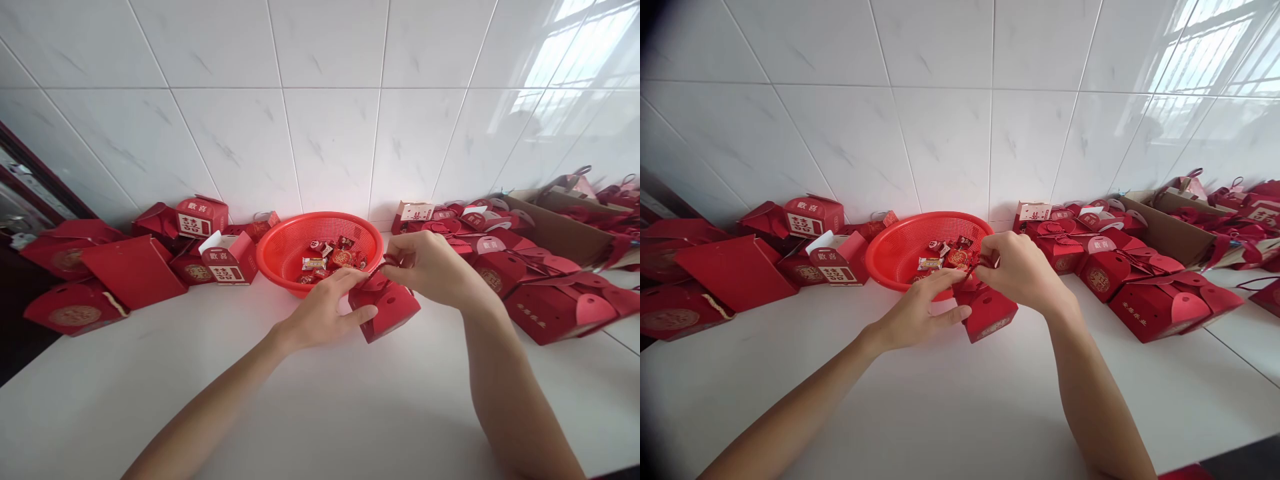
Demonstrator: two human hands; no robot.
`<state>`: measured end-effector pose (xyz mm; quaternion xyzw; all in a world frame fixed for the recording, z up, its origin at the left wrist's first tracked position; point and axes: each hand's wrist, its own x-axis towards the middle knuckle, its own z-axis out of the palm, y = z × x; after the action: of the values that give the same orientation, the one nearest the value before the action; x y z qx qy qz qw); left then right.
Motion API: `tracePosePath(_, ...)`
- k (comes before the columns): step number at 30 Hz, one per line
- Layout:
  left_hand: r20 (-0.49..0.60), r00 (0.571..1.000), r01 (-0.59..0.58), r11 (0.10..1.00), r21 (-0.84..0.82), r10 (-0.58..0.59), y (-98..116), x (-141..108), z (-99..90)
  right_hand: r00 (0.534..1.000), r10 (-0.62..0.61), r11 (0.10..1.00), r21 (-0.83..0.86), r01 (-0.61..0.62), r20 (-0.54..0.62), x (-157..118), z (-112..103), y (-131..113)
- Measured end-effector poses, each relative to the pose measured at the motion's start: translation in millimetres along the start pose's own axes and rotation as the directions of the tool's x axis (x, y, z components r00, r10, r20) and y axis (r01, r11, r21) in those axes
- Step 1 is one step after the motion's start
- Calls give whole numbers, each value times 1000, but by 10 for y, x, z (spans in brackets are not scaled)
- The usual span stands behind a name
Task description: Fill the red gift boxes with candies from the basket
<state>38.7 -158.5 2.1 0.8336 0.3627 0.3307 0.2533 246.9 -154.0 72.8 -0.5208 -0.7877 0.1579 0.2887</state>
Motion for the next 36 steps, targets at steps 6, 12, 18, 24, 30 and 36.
tracePosePath(6, -12, 1000, -3, 999, -34, 2, 11, -4, 49, 996, 52, 997, -58, -57, -77, -26, -59, -8)
tracePosePath(12, -4, 1000, -9, 1000, -23, 9, 20, -4, 120, 999, 44, 991, -128, -44, 1, -53, 32, -69)
tracePosePath(18, 76, 997, 25, 998, -56, -20, 43, -8, 166, 998, 12, 979, -205, 2, 66, -50, -26, 15)
tracePosePath(24, -5, 998, -63, 995, -77, 63, -30, -50, 277, 957, 238, 960, -107, -257, -163, -150, -467, 265)
tracePosePath(30, -56, 993, -110, 977, -184, 101, -277, -104, 651, 891, 361, 922, -40, -385, -274, -170, -650, 577)
tracePosePath(36, 118, 993, 52, 945, -322, -14, -449, -266, 1026, 697, 585, 762, -14, -648, -414, -58, -675, 1044)
